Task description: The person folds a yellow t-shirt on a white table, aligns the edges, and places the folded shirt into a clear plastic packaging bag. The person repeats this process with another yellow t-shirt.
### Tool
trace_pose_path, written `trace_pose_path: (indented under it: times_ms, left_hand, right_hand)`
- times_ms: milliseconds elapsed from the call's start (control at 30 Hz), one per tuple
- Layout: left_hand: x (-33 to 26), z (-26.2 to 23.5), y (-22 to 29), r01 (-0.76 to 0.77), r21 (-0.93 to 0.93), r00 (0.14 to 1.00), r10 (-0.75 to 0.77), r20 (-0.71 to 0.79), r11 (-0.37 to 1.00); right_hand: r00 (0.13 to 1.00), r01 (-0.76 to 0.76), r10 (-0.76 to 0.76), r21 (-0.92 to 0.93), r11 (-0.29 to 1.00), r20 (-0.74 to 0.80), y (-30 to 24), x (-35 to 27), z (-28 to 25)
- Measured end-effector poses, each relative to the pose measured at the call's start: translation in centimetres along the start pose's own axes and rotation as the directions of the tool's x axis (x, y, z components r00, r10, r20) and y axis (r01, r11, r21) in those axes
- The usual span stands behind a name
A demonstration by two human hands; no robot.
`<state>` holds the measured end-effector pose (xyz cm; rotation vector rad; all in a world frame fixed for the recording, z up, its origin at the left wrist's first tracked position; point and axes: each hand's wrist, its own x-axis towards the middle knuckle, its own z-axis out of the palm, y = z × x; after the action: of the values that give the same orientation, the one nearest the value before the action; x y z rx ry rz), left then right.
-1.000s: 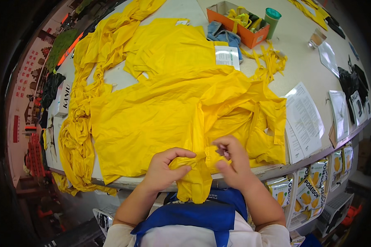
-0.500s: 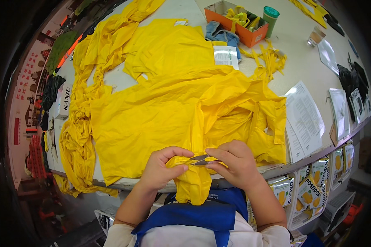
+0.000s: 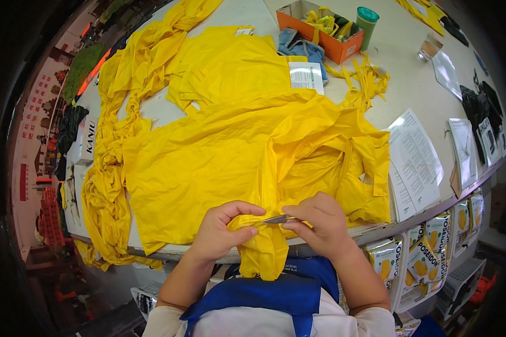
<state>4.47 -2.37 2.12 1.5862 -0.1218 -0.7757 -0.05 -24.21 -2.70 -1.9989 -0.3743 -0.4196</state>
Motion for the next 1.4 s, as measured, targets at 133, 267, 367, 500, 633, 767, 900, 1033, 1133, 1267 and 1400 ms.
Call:
trace_pose_path:
  times_ms: [133,267,367,500,633,767,900,1033,1133,1267,1400]
  left_hand:
    - [0.0,-0.3,-0.3,0.002,-0.072,1.000,-0.002,-0.005,0.997]
    - [0.2,-0.7,-0.8,-0.002,-0.201,0.999,0.008,0.031,0.980]
    - [0.3,-0.9,-0.9,0.007,-0.241,1.000,-0.001,0.024,0.970]
    - [0.5,-0.9,-1.3,-0.004,-0.243,0.999,-0.004,-0.032,0.970]
    - [1.1,-0.1,-1.1,-0.012,-0.310,0.999,-0.003,-0.047,0.951]
    - [1.1,-0.2,-1.7,0.043,-0.388,0.997,-0.064,-0.042,0.921]
    - [1.2,-0.6,-3.0,-0.070,-0.290,0.997,0.054,-0.063,0.955]
    - [0.5,-1.3,-2.4,0.046,-0.583,0.996,0.004,0.085,0.811]
    - [0.1,-1.5,-2.0,0.060,-0.566,0.977,0.069,0.203,0.822]
    - [-1.2,-1.2,-1.4,-0.150,-0.250,0.975,0.184,0.121,0.957]
    - [-1.7,-2.0,-2.6,-0.220,0.222,0.974,0.225,0.003,0.950]
  right_hand:
    - [0.814,-0.368,0.401,0.162,0.916,-0.421,6.3,-3.1,-3.0]
    - [0.437,-0.690,0.529,0.106,0.716,-0.728,20.0,-9.8,-14.2]
    - [0.426,-0.846,0.506,-0.528,-0.069,-0.750,16.9,-7.3,-13.4]
    - [0.772,-0.580,0.422,-0.253,0.775,-0.475,10.0,-4.7,-7.4]
    - [0.999,0.001,-0.005,-0.088,0.996,-0.053,-2.2,1.1,1.9]
    - [0.997,0.071,-0.074,-0.158,0.985,-0.009,-2.0,1.7,3.8]
    - [0.974,-0.209,0.214,0.660,0.722,0.075,-1.1,1.1,2.5]
    - [0.844,-0.138,0.512,0.987,-0.081,0.160,-0.2,0.8,0.9]
    - [0.828,-0.407,0.478,0.900,0.153,0.293,-0.4,-1.4,3.2]
    - [0.782,-0.623,0.300,0.702,0.346,0.546,0.8,-2.4,3.3]
    - [0.824,-0.448,0.500,0.847,0.285,0.267,-1.4,-1.2,4.8]
